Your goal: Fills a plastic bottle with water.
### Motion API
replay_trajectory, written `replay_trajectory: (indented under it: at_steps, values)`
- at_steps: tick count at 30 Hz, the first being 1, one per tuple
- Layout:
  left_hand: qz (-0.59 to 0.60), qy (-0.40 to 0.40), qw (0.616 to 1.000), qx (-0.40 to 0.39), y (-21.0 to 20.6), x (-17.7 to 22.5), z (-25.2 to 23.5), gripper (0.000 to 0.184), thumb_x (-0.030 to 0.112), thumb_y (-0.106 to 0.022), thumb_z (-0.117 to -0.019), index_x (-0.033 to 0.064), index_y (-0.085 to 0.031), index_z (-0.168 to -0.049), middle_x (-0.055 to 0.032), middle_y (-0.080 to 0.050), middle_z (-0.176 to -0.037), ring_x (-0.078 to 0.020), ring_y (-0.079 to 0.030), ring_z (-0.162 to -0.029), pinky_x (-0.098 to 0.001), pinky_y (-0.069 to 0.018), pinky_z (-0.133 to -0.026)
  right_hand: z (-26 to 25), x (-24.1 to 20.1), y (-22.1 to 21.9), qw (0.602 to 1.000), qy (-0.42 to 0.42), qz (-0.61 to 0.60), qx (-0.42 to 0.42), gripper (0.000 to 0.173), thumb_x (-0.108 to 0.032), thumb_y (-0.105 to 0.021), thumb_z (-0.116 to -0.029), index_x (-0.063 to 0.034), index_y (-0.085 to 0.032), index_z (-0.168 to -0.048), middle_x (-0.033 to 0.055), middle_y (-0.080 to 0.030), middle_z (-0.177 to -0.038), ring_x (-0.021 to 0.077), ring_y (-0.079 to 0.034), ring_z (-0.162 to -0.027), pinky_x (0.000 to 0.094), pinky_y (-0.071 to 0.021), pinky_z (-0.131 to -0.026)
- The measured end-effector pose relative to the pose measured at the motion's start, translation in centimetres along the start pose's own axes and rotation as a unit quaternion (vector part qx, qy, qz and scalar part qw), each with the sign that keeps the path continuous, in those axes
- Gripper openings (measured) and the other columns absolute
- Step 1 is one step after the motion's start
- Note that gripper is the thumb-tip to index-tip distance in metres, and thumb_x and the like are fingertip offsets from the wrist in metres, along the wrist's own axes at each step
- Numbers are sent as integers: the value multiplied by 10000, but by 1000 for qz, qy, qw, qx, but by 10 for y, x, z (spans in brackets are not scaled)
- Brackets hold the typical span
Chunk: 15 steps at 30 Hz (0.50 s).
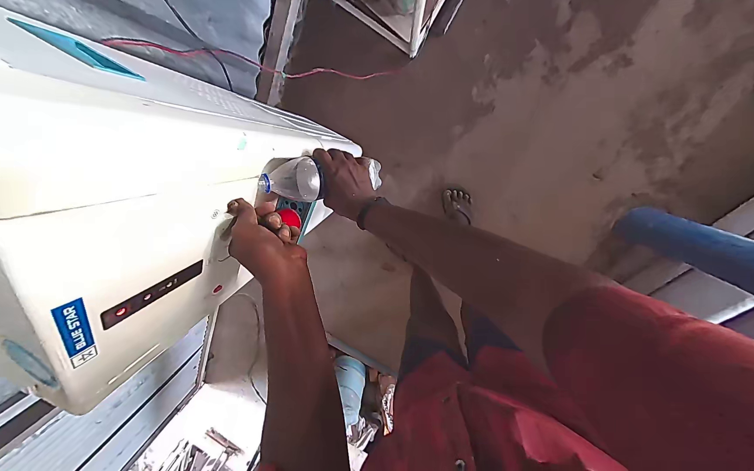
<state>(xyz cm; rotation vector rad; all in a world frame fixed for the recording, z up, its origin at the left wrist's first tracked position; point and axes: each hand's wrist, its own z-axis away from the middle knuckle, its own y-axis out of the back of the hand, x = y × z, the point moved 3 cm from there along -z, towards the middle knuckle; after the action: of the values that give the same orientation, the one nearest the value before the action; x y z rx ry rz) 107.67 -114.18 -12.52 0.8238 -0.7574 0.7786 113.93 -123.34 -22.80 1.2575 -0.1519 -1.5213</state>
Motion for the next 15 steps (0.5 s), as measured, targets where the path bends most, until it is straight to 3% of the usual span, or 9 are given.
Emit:
replay_trajectory:
  at_steps: [1, 2, 5, 15]
  values:
    - [3, 0, 1000, 0, 0, 0, 0, 430, 366, -349, -1127, 150, -517, -794, 45, -469, -528, -63, -397, -361, -215, -399, -368, -10, 11, -24, 998, 19, -43, 51, 572, -121, -777, -755, -100, -629, -1307, 178, -670, -1209, 383, -633, -1161, 596, -515, -866]
    - [9, 1, 1000, 2, 0, -1, 0, 432, 367, -356, -1125, 148, -522, -792, 43, -471, -525, -66, -397, -360, -218, -400, -366, -18, 15, -33, 997, 11, -65, 27, 645, -115, -795, -738, -131, -594, -1350, 167, -653, -1248, 383, -613, -1201, 616, -506, -878]
    - [10, 4, 1000, 5, 0, -1, 0, 435, 363, -369, -1124, 145, -530, -783, 45, -473, -518, -65, -409, -361, -215, -411, -371, -25, 16, -35, 997, -12, -81, -14, 698, -109, -807, -733, -165, -572, -1388, 155, -638, -1299, 374, -590, -1247, 632, -487, -920]
    - [17, 7, 1000, 15, -1, 1, 1, 399, 346, -393, -1119, 151, -520, -795, 39, -487, -540, -63, -407, -362, -206, -397, -359, -27, 15, -36, 998, -14, -63, -6, 692, -95, -820, -697, -158, -584, -1345, 156, -655, -1245, 378, -615, -1200, 627, -497, -882]
